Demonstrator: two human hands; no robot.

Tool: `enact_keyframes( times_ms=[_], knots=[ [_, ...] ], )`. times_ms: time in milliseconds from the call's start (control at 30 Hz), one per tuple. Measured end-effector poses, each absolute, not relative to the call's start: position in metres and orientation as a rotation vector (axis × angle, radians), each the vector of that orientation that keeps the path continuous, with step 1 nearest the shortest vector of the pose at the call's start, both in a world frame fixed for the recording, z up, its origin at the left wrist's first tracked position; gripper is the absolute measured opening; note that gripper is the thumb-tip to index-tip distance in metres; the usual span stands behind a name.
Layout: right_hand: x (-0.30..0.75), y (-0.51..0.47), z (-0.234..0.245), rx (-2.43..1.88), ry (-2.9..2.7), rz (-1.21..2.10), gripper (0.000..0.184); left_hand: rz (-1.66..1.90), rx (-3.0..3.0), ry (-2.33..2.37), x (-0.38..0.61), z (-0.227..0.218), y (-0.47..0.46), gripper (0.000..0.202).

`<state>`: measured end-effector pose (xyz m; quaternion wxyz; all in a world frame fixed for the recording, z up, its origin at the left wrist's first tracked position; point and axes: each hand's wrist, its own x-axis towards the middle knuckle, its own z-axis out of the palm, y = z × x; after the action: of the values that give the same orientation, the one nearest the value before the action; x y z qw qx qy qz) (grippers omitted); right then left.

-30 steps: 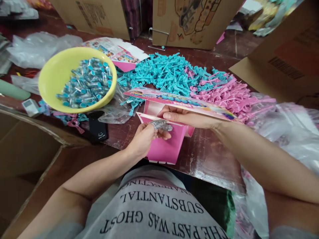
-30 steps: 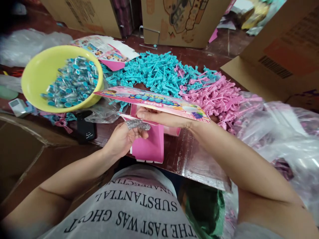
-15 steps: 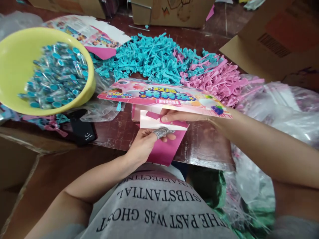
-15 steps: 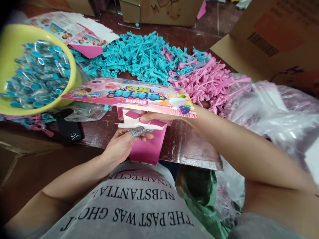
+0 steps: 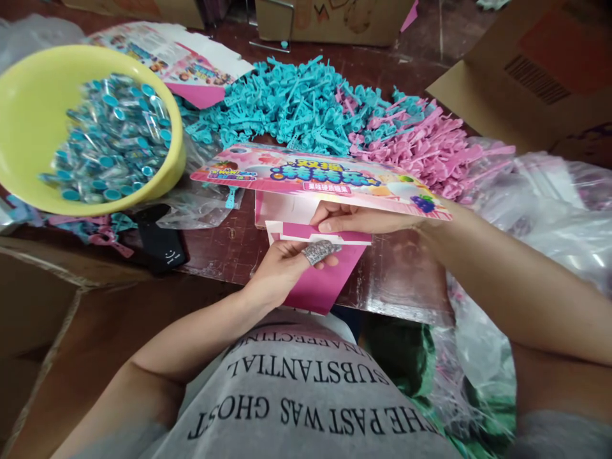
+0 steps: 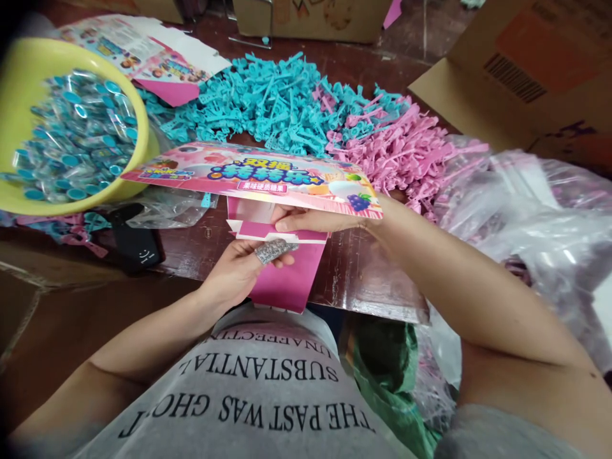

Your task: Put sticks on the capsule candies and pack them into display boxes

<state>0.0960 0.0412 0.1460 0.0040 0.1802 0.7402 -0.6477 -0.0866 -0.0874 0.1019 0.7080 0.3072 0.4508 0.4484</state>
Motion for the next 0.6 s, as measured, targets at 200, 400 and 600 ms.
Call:
enact_keyframes(
  times_ms=[200,400,600],
  knots=[
    [0.113,0.034,0.168,0.972,2.461,-1.942,0.040,1.091,0.855,1.164,-0.131,0.093,-0.101,0.027],
    [0.149,0.031,0.166,1.739,2.357,-2.156,0.043,1.659,1.049,1.761,-0.184,0.060,-0.133,0.054],
    [0.150,-0.001,0.107,1.398,2.087,-2.331,0.067,1.485,0.624,1.562,-0.182,0.038,-0.137,0.058]
  ],
)
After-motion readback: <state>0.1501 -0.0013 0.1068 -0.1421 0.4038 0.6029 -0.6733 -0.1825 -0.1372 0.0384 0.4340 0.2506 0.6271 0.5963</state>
